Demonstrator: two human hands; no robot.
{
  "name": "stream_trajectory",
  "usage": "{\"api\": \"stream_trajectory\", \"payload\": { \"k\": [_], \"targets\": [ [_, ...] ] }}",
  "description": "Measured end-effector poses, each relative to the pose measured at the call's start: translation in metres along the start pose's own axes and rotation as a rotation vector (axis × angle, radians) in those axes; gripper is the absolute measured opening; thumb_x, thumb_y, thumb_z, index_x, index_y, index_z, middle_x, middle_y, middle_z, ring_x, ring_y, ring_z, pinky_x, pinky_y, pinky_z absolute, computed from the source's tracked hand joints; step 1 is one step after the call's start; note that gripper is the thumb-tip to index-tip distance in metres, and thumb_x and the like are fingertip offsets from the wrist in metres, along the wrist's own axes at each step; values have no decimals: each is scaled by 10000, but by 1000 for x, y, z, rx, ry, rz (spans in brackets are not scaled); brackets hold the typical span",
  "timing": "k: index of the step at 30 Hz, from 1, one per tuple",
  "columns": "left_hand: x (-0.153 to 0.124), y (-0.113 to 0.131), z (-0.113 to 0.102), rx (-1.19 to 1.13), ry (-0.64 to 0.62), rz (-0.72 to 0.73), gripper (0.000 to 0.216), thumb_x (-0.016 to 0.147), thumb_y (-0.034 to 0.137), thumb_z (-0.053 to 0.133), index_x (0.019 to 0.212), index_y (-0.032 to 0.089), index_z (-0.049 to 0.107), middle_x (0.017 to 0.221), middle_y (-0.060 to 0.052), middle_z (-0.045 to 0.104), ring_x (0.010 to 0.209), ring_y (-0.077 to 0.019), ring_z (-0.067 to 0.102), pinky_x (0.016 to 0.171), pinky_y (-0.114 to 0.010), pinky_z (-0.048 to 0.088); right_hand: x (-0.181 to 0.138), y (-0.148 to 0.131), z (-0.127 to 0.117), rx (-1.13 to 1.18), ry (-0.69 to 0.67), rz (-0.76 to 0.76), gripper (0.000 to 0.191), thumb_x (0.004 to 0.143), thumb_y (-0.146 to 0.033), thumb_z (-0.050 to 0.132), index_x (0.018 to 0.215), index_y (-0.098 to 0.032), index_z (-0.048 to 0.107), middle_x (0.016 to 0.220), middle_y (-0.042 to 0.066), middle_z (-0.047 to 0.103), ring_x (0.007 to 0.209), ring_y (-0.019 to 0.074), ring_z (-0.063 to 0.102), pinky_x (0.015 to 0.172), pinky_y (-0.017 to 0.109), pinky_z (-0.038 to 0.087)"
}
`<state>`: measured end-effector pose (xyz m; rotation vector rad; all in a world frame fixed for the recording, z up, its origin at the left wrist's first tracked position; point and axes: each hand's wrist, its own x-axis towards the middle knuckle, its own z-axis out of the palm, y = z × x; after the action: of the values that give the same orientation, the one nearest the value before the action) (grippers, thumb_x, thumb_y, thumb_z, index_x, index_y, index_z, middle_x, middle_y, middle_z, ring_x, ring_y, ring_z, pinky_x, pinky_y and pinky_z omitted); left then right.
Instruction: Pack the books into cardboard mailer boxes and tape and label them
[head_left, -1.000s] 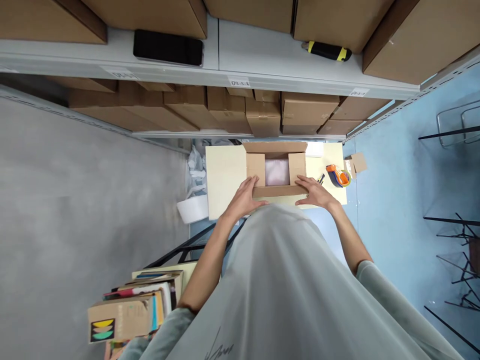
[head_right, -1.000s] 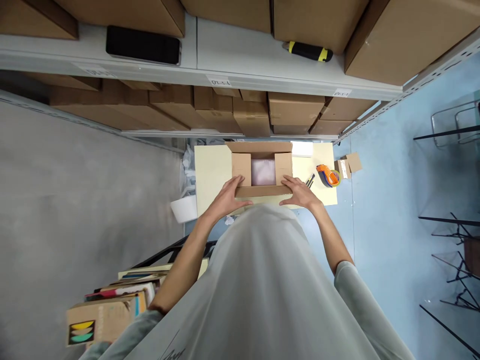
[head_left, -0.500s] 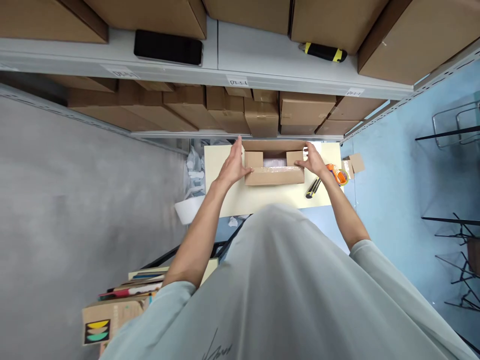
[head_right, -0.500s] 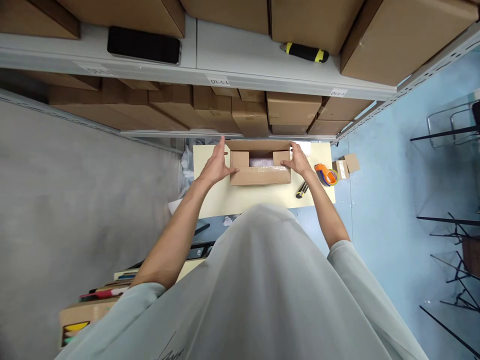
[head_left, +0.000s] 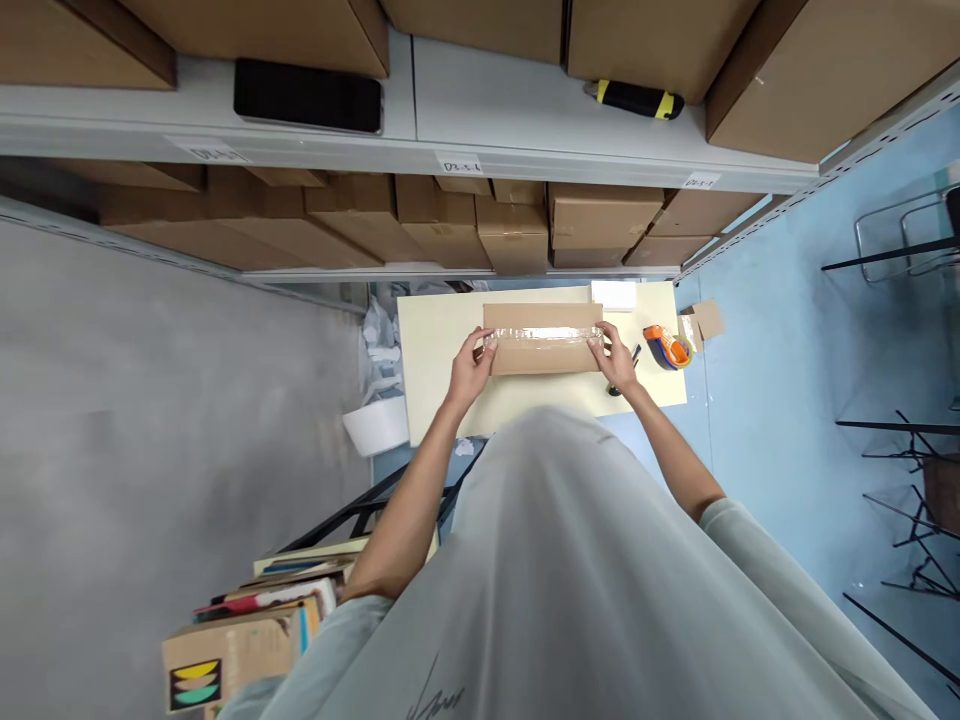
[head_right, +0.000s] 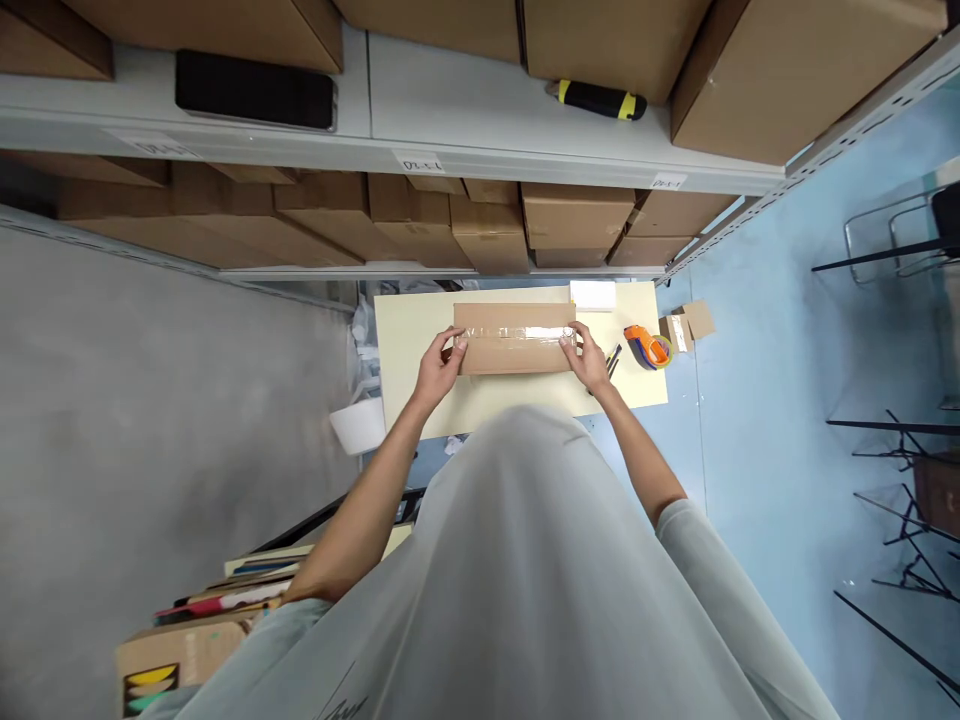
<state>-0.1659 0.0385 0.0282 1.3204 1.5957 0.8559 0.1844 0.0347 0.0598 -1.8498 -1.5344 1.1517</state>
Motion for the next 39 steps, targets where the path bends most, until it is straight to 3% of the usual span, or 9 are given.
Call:
{"api": "stream_trajectory", "payload": {
  "k": [5, 15, 18, 20, 23, 26, 29, 32, 39],
  "targets": [
    [-1, 16, 19, 65, 163, -112, 323, 1032, 452, 661, 1299, 273, 687, 1296, -100, 812, 1190, -276, 778, 1082, -419, 598, 0, -13, 10, -115, 115, 75, 628, 1093, -736, 438, 1520, -294, 569, 1379, 143, 807, 1006, 363, 807, 993, 499, 606],
    [-54, 18, 18, 152, 220, -176, 296, 999, 488, 725, 1205, 285, 666, 1211, -75, 812, 1019, -266, 773, 961, -405, 590, -49, -6, 24, -118, 78, 152, 568, 1111, -655, 503, 1534, -288, 599, 1307, 119, 833, 1093, 367, 819, 987, 479, 630],
    [-49, 14, 21, 168, 230, -166, 301, 999, 482, 721, 1220, 287, 662, 1218, -64, 806, 1073, -260, 770, 995, -393, 585, -39, 9, 5, -90, 49, 59, 550, 1142, -608, 496, 1574, -278, 574, 1475, 121, 788, 1253, 303, 791, 1053, 418, 636],
    [-45, 12, 22, 155, 231, -155, 305, 995, 493, 723, 1211, 287, 661, 1207, -65, 798, 1109, -262, 763, 1010, -387, 586, -30, 28, -23, -124, 125, 51, 555, 1150, -576, 463, 1551, -210, 579, 1542, 184, 740, 1387, 301, 724, 1187, 442, 586],
    [-43, 13, 23, 126, 232, -143, 324, 993, 525, 725, 1203, 288, 657, 1194, -72, 785, 1074, -267, 756, 1009, -409, 599, -15, 67, -71, -226, 287, 166, 551, 1108, -543, 498, 1418, -105, 622, 1535, 348, 666, 1516, 435, 592, 1329, 651, 426],
    [-44, 14, 26, 107, 248, -132, 341, 989, 541, 716, 1205, 287, 645, 1194, -78, 775, 1052, -269, 747, 1020, -430, 605, -3, 106, -98, -409, 287, 374, 507, 1014, -454, 655, 1364, -87, 644, 1529, 381, 653, 1516, 465, 570, 1315, 686, 422],
    [-44, 14, 29, 95, 261, -133, 348, 983, 543, 712, 1196, 280, 632, 1182, -85, 757, 1060, -271, 737, 1029, -434, 603, 4, 133, -98, -494, 210, 469, 536, 967, -333, 698, 1415, -48, 620, 1526, 402, 652, 1501, 452, 601, 1328, 638, 418],
    [-43, 13, 30, 73, 256, -138, 338, 988, 522, 706, 1198, 271, 621, 1187, -92, 748, 1079, -270, 734, 1044, -429, 603, 8, 144, -86, -494, 241, 459, 573, 983, -310, 625, 1480, -28, 570, 1494, 394, 674, 1472, 444, 632, 1334, 646, 403],
    [-45, 15, 34, 63, 273, -121, 296, 1008, 472, 678, 1213, 274, 598, 1220, -90, 746, 1143, -263, 722, 1082, -404, 587, 6, 125, -92, -471, 239, 358, 583, 1020, -464, 530, 1416, -41, 595, 1252, 327, 749, 1272, 471, 721, 1253, 715, 448]
  ]
}}
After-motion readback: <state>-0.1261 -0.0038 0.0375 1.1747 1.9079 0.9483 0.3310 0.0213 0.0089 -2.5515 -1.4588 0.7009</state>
